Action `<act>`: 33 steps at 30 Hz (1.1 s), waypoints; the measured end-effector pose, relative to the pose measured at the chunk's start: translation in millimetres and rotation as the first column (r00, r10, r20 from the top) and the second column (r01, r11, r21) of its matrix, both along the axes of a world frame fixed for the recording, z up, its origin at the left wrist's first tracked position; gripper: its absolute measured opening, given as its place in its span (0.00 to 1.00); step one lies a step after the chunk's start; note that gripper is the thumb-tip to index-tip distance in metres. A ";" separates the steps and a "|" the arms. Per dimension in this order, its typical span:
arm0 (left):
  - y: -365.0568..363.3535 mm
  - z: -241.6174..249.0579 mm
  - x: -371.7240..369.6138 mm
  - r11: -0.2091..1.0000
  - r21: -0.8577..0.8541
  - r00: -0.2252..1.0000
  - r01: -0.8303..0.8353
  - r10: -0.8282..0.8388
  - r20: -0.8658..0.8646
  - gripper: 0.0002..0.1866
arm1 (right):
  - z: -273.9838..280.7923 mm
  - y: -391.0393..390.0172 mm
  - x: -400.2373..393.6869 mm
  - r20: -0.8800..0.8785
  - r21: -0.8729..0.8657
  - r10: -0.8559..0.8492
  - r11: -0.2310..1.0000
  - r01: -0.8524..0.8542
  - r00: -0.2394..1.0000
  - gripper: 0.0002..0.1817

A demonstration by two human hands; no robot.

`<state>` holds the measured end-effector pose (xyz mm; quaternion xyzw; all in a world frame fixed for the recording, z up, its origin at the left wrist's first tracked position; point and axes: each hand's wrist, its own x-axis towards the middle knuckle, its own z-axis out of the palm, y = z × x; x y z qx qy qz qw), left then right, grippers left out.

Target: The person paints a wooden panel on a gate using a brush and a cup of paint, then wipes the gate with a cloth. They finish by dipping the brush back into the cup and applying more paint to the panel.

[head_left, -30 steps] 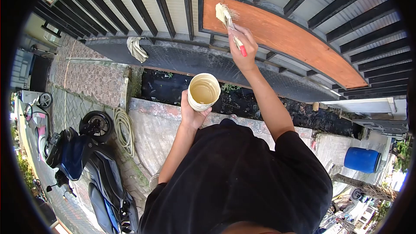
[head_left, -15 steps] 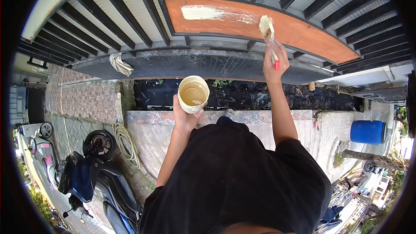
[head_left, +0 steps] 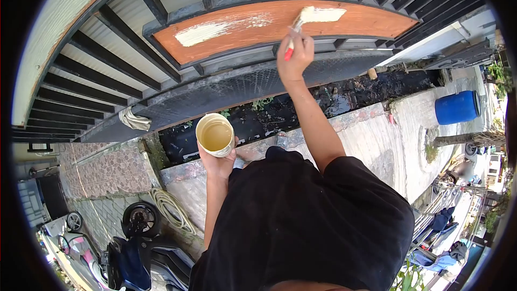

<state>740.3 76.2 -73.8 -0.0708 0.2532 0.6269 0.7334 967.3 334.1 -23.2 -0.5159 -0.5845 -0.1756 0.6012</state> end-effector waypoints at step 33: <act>-6.6 16.1 -11.9 0.990 0.005 0.987 -0.141 0.141 -0.079 0.33 | -0.9 -56.9 -171.0 -0.087 0.027 0.527 0.849 -0.527 0.845 0.18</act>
